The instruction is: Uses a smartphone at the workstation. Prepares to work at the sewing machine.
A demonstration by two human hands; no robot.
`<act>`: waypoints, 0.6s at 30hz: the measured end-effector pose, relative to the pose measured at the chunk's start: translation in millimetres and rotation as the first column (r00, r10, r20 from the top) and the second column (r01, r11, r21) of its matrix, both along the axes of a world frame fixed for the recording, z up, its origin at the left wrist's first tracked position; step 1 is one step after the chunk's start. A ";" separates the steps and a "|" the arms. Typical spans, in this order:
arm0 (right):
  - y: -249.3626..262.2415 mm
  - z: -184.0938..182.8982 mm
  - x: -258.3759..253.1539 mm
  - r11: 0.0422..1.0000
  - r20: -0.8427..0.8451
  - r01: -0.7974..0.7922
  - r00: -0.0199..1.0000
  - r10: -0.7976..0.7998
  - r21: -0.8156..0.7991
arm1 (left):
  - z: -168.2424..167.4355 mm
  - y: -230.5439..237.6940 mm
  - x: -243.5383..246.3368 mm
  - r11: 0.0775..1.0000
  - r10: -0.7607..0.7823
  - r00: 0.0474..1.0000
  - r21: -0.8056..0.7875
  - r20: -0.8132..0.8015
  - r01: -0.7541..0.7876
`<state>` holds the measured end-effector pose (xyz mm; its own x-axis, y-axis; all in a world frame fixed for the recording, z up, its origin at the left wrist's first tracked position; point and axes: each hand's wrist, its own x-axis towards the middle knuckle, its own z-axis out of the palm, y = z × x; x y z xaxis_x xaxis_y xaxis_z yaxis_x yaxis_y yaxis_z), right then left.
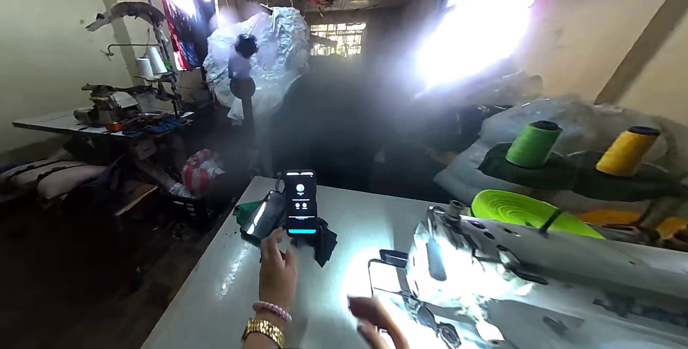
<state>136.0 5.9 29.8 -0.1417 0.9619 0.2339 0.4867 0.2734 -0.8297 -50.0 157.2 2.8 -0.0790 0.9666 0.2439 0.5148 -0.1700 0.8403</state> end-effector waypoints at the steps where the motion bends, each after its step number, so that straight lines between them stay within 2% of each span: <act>1: 38.1 -8.9 -5.0 0.996 -0.043 0.089 0.995 -0.088 0.027 | -11.0 4.6 -1.9 1.000 0.001 1.000 0.025 0.016 -0.002; 3: 104.0 -30.5 -12.0 0.958 -0.127 0.263 0.960 -0.249 0.113 | -18.7 9.7 -4.2 1.000 -0.009 1.000 0.006 0.001 0.009; 4: 128.1 -34.7 -14.5 0.946 -0.151 0.309 0.944 -0.292 0.102 | -19.1 11.7 -4.8 0.999 -0.021 0.999 -0.033 -0.028 0.020; 7: 173.9 -36.4 -20.1 0.949 -0.145 0.316 0.939 -0.311 0.015 | -12.2 17.0 -4.6 0.989 -0.052 0.992 -0.146 -0.111 0.036; 12: 212.1 -26.6 -17.4 0.930 -0.215 0.361 0.916 -0.339 0.070 | -7.8 19.3 -1.8 0.977 -0.080 0.971 -0.213 -0.226 0.030; 18: 241.5 24.8 -26.0 0.920 -0.411 0.386 0.851 -0.327 0.066 | -5.3 17.2 0.6 0.974 -0.081 0.966 -0.223 -0.245 0.025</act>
